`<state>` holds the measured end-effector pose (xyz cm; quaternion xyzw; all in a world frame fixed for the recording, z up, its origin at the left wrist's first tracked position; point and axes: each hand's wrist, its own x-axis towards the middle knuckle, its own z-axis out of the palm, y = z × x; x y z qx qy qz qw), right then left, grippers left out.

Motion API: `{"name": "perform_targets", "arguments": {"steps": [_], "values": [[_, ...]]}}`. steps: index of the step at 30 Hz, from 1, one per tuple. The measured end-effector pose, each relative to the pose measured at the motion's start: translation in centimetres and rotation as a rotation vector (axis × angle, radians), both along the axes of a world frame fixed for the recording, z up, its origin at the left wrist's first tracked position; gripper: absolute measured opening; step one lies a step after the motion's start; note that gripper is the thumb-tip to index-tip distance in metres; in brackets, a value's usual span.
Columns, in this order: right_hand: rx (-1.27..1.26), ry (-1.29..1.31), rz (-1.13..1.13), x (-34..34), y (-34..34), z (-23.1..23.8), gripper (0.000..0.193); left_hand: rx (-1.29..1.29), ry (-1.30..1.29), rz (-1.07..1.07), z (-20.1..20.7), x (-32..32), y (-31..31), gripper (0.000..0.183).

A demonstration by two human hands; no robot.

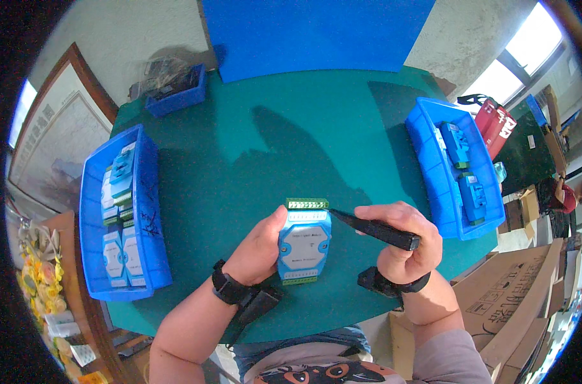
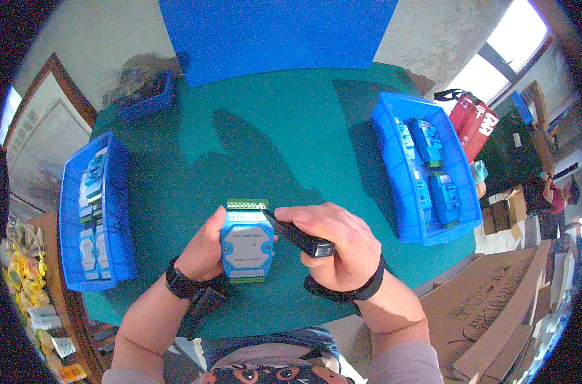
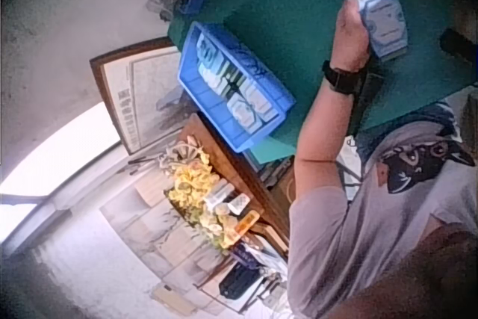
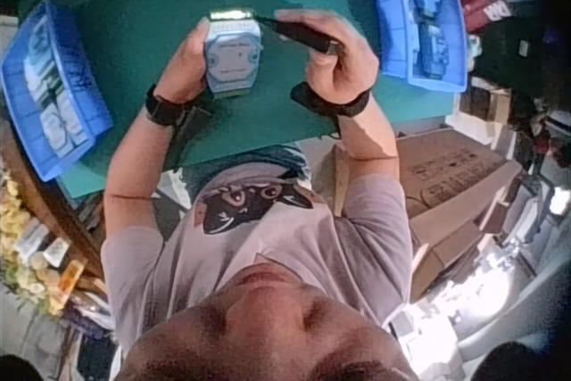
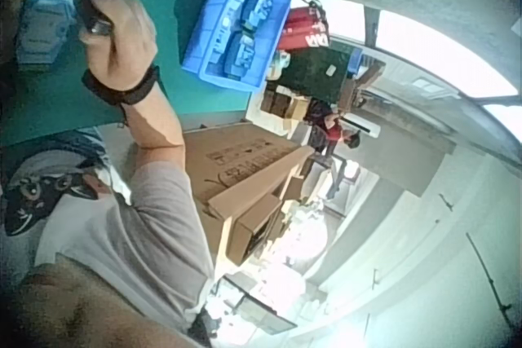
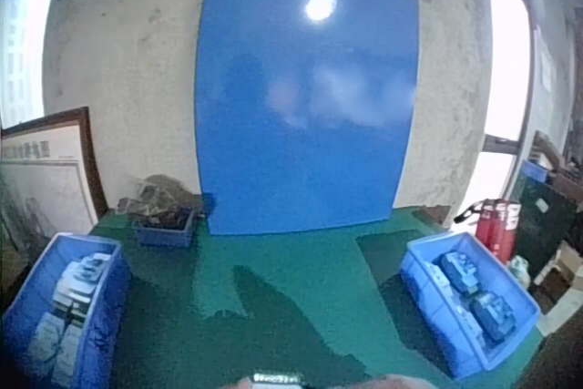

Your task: Adjusting or tightening screws on the terminal blocks of an electronic module using a screwdriver.

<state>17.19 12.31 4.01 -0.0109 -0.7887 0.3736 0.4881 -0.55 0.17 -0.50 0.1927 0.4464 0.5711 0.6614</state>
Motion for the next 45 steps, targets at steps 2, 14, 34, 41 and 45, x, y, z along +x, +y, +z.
{"name": "perform_targets", "arguments": {"steps": [2, 14, 34, 41, 45], "values": [[-0.007, -0.005, 0.004, -0.1, 0.1, -0.1, 0.024, -0.007, 0.001, -0.004, -0.1, -0.1, -0.1, 0.064], [0.076, -0.081, 0.018, -0.2, 0.3, 0.5, 0.028, -0.025, 0.0, -0.01, -0.1, 0.0, 0.0, 0.063], [-0.002, -0.115, 0.018, -0.4, 0.1, 1.0, 0.024, -0.011, -0.101, 0.007, 0.6, -0.2, 0.0, 0.049], [0.031, -0.09, 0.019, -0.5, 0.3, 1.0, 0.025, -0.01, -0.056, -0.009, 0.4, -0.1, 0.0, 0.057], [0.042, -0.068, 0.058, -0.6, 0.4, 0.8, 0.024, -0.017, -0.104, 0.019, 0.9, 0.0, 0.0, 0.051]]}}
